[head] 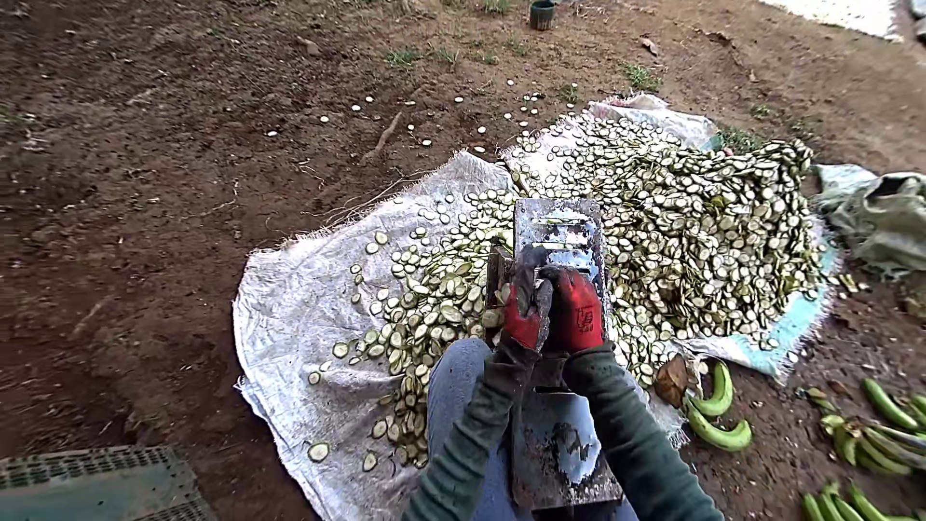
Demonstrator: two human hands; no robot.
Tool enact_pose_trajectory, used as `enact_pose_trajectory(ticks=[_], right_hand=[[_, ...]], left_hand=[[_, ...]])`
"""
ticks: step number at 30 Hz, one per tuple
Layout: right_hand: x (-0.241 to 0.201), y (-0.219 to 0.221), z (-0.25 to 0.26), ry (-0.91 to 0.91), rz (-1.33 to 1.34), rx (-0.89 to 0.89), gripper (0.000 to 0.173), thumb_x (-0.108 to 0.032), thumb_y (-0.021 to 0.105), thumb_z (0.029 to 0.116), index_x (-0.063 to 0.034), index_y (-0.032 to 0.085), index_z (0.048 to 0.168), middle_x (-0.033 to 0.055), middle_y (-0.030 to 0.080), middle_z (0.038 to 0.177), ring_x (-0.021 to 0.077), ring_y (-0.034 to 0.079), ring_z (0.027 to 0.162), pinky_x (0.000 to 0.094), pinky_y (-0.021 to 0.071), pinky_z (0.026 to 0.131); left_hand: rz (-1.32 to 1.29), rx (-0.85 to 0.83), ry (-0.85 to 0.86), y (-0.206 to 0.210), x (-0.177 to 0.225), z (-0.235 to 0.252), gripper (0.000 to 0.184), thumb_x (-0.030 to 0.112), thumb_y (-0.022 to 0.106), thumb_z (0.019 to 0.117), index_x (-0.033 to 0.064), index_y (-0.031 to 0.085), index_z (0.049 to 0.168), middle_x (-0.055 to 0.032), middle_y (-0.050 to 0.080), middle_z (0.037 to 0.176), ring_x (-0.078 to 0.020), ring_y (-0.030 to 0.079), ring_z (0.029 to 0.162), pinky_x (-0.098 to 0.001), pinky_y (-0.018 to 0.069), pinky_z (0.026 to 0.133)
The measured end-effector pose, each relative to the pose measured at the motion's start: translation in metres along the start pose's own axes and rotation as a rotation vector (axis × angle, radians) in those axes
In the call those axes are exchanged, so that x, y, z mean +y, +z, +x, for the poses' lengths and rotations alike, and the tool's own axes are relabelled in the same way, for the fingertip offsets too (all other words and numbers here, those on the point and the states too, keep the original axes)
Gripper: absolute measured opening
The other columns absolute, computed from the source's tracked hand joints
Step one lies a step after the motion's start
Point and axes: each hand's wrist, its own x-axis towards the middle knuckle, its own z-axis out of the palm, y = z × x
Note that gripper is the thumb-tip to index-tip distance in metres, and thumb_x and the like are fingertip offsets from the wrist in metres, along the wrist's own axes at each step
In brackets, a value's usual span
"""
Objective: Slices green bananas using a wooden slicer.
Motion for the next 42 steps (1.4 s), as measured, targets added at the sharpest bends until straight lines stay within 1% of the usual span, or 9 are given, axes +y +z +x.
enact_pose_trajectory(ticks=[5, 9, 13, 18, 23, 27, 33, 36, 42], right_hand=[[0.007, -0.013, -0.104, -0.100, 0.003, 0.080, 0.035, -0.017, 0.076, 0.0753, -0.0006, 0.075, 0.107, 0.0256, 0.071, 0.111, 0.0449, 0.069, 0.105, 0.0584, 0.0568, 0.088], [0.009, -0.017, -0.179, -0.200, -0.037, 0.112, 0.030, -0.030, 0.067, 0.0806, -0.0123, 0.075, 0.103, 0.0166, 0.074, 0.111, 0.0354, 0.070, 0.108, 0.0486, 0.0562, 0.092], [0.027, 0.007, -0.025, -0.196, -0.023, 0.172, 0.028, -0.016, 0.074, 0.0781, -0.0002, 0.076, 0.102, 0.0241, 0.073, 0.104, 0.0429, 0.071, 0.098, 0.0549, 0.0585, 0.082], [0.045, 0.030, 0.133, -0.008, -0.066, 0.139, 0.039, -0.014, 0.073, 0.0852, 0.0016, 0.067, 0.121, 0.0284, 0.066, 0.120, 0.0440, 0.066, 0.109, 0.0586, 0.0532, 0.093], [0.030, 0.008, -0.043, -0.089, 0.059, 0.244, 0.037, -0.024, 0.077, 0.0789, 0.0017, 0.073, 0.105, 0.0227, 0.072, 0.107, 0.0384, 0.070, 0.100, 0.0539, 0.0577, 0.087], [0.021, 0.000, -0.170, -0.178, 0.162, 0.217, 0.033, -0.045, 0.070, 0.0863, -0.0169, 0.065, 0.102, 0.0059, 0.070, 0.107, 0.0171, 0.064, 0.115, 0.0322, 0.0493, 0.105], [0.053, 0.034, 0.045, -0.129, 0.055, 0.221, 0.043, -0.020, 0.081, 0.0767, 0.0079, 0.069, 0.107, 0.0301, 0.067, 0.112, 0.0478, 0.065, 0.108, 0.0591, 0.0521, 0.095], [0.050, 0.035, 0.101, -0.025, 0.044, 0.184, 0.047, -0.026, 0.079, 0.0845, 0.0059, 0.067, 0.116, 0.0300, 0.065, 0.119, 0.0451, 0.064, 0.112, 0.0570, 0.0512, 0.098], [0.027, -0.004, -0.110, -0.019, 0.155, 0.227, 0.039, -0.040, 0.079, 0.0775, -0.0032, 0.072, 0.088, 0.0196, 0.069, 0.098, 0.0346, 0.066, 0.098, 0.0503, 0.0537, 0.090]], left_hand=[[0.013, 0.223, 0.335, -0.093, -0.025, -0.010, 0.049, 0.019, 0.046, 0.1054, -0.0044, 0.042, 0.149, -0.0167, 0.049, 0.152, -0.0233, 0.049, 0.140, -0.0394, 0.0424, 0.116], [0.136, 0.606, 0.166, -0.192, -0.082, -0.046, 0.046, 0.014, 0.039, 0.1048, -0.0145, 0.043, 0.141, -0.0280, 0.052, 0.142, -0.0236, 0.062, 0.120, -0.0359, 0.0513, 0.103], [0.085, 0.807, -0.100, -0.224, -0.135, -0.106, 0.045, 0.013, 0.038, 0.1050, -0.0135, 0.042, 0.142, -0.0289, 0.052, 0.138, -0.0200, 0.066, 0.108, -0.0317, 0.0550, 0.093], [0.121, 0.844, -0.298, -0.223, -0.162, -0.167, 0.041, 0.011, 0.039, 0.1064, -0.0099, 0.047, 0.141, -0.0285, 0.054, 0.137, -0.0238, 0.067, 0.105, -0.0356, 0.0554, 0.092], [0.172, 0.883, -0.447, -0.237, -0.197, -0.199, 0.038, 0.010, 0.039, 0.1075, -0.0074, 0.051, 0.139, -0.0251, 0.058, 0.131, -0.0193, 0.065, 0.094, -0.0337, 0.0550, 0.083], [0.212, 0.869, -0.497, -0.245, -0.207, -0.204, 0.038, 0.012, 0.039, 0.1077, -0.0068, 0.051, 0.138, -0.0247, 0.058, 0.131, -0.0205, 0.065, 0.095, -0.0354, 0.0544, 0.083], [0.208, 0.866, -0.499, -0.240, -0.206, -0.195, 0.036, 0.009, 0.041, 0.1075, -0.0058, 0.052, 0.138, -0.0252, 0.059, 0.131, -0.0230, 0.066, 0.096, -0.0377, 0.0552, 0.085], [0.188, 0.868, -0.461, -0.237, -0.198, -0.201, 0.037, 0.010, 0.041, 0.1073, -0.0058, 0.052, 0.138, -0.0249, 0.057, 0.133, -0.0233, 0.066, 0.099, -0.0374, 0.0549, 0.086], [0.331, 0.783, -0.526, -0.247, -0.209, -0.227, 0.038, 0.008, 0.041, 0.1064, -0.0082, 0.052, 0.139, -0.0294, 0.058, 0.133, -0.0308, 0.065, 0.104, -0.0436, 0.0529, 0.090]])
